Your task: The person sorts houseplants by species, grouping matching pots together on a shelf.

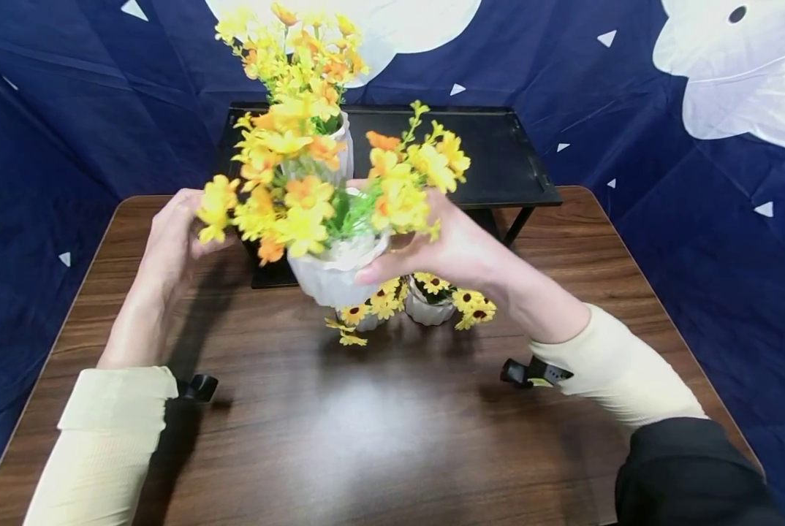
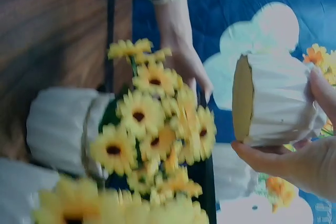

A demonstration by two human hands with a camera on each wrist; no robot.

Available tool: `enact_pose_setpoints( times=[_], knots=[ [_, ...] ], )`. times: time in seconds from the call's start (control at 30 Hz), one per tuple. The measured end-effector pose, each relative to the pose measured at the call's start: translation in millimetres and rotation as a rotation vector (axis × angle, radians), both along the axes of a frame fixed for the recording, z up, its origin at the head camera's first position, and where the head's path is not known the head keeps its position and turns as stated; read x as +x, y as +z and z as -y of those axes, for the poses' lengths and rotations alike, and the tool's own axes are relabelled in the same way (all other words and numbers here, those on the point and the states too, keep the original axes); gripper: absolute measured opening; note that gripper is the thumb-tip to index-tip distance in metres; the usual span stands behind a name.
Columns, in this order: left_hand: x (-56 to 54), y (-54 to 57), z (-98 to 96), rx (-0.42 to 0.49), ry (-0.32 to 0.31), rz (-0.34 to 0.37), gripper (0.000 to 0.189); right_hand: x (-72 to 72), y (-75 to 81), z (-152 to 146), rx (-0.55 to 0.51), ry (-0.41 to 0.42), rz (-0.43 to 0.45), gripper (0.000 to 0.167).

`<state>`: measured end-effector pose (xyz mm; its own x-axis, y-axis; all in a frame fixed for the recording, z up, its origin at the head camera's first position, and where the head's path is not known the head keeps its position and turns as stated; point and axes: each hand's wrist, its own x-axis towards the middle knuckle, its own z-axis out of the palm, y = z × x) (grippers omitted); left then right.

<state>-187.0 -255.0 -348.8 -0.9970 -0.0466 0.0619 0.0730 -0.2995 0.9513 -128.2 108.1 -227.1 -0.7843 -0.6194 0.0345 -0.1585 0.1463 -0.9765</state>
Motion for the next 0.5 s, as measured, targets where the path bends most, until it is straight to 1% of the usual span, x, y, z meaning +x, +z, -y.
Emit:
enact_pose_setpoints(
  times=[0.03,0.1,0.17,0.33,0.4,0.5],
  knots=[
    [0.0,1.2,0.3,-0.001,0.002,0.023,0.012,-3.3,0.7,-4,-0.026,-0.001,0.006,0.075],
    [0.5,2.1,0.6,0.007,-0.003,0.020,0.012,-10.7,1.4,-11,-0.072,0.009,-0.007,0.075],
    [1.8,2.7,0.6,0.011,-0.006,0.015,0.012,-17.2,2.3,-18,-0.087,-0.015,-0.018,0.080],
    [3.3,2.7,0.8,0.026,-0.004,0.005,0.010,-28.4,6.0,-36,-0.062,-0.104,-0.013,0.091],
    [3.6,2.8,1.2,0.027,-0.002,0.009,0.009,-30.7,8.6,-42,-0.061,-0.126,-0.001,0.091],
    [3.8,3.5,1.5,0.035,-0.002,0.018,0.008,-34.9,14.2,-51,-0.044,-0.137,-0.016,0.092]
  ],
)
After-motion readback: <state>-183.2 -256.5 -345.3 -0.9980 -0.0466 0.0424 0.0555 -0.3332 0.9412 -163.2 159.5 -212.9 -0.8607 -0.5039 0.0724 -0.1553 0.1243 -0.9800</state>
